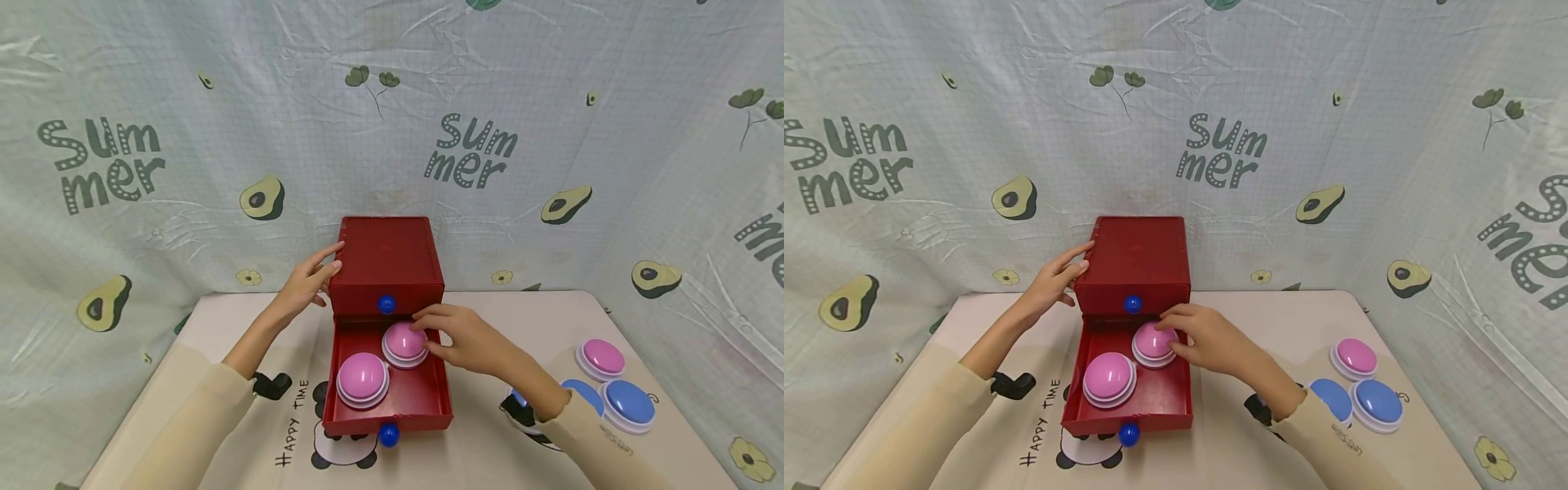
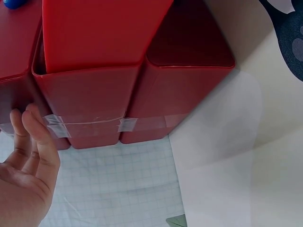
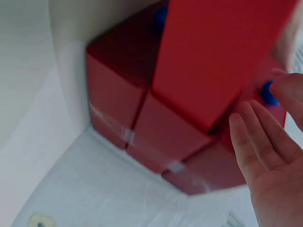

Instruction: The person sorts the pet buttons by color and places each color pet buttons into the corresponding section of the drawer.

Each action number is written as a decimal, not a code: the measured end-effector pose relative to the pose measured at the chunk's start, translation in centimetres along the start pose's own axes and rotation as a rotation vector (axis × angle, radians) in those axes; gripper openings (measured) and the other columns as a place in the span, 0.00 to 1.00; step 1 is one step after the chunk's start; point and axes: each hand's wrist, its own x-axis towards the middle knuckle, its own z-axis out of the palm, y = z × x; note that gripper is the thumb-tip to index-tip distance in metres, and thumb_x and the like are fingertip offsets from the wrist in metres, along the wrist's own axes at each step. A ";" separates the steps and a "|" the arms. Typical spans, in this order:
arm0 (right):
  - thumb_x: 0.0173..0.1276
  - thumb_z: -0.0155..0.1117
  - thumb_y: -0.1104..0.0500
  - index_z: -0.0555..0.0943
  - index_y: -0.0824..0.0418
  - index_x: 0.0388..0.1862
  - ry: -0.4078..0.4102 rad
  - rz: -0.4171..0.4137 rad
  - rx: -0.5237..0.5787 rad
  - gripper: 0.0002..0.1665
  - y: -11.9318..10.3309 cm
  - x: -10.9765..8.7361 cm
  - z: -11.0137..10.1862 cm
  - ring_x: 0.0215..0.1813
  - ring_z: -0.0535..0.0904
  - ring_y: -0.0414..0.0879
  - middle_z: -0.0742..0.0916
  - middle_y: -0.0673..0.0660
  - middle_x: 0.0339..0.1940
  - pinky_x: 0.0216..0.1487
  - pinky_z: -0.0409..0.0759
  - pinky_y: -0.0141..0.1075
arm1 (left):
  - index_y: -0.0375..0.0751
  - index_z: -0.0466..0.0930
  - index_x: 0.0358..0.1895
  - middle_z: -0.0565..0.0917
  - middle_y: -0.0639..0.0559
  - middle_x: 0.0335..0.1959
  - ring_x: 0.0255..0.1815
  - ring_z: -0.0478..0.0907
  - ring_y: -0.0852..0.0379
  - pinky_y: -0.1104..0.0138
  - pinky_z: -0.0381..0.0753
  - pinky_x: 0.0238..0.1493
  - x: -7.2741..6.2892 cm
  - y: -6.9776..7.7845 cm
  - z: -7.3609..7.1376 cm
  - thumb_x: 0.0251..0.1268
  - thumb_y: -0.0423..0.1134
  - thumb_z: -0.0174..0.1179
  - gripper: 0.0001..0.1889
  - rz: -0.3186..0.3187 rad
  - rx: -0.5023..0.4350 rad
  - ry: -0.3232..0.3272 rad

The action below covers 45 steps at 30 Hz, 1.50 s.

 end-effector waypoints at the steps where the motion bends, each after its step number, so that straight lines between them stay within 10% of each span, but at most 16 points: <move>1: 0.65 0.75 0.62 0.87 0.57 0.56 0.019 0.003 0.006 0.19 0.2 -0.2 -0.4 0.62 0.84 0.52 0.88 0.56 0.60 0.57 0.86 0.43 | 0.58 0.61 0.81 0.80 0.50 0.36 0.30 0.82 0.56 0.64 0.85 0.28 0.0 0.0 0.0 0.80 0.50 0.52 0.30 -0.001 0.000 0.000; 18: 0.60 0.77 0.68 0.87 0.58 0.53 0.288 0.071 -0.066 0.22 5.5 -6.2 -5.5 0.54 0.87 0.51 0.91 0.53 0.52 0.47 0.89 0.44 | 0.57 0.61 0.82 0.81 0.50 0.36 0.29 0.81 0.56 0.61 0.86 0.29 -0.3 0.0 0.1 0.81 0.50 0.51 0.30 0.003 -0.003 -0.005; 33: 0.68 0.72 0.61 0.84 0.64 0.57 0.240 0.457 -0.080 0.19 13.2 -14.9 -6.9 0.49 0.86 0.63 0.89 0.65 0.51 0.44 0.86 0.30 | 0.59 0.61 0.81 0.82 0.50 0.38 0.31 0.83 0.52 0.63 0.86 0.29 -0.1 -0.2 0.1 0.81 0.51 0.51 0.30 -0.003 -0.003 -0.003; 45: 0.69 0.72 0.56 0.79 0.70 0.63 0.087 0.707 -0.056 0.28 17.9 -19.8 -6.4 0.61 0.78 0.76 0.83 0.76 0.60 0.55 0.81 0.66 | 0.59 0.60 0.82 0.82 0.51 0.38 0.30 0.82 0.55 0.63 0.86 0.29 -0.2 -0.2 0.1 0.81 0.51 0.50 0.30 -0.001 -0.006 -0.001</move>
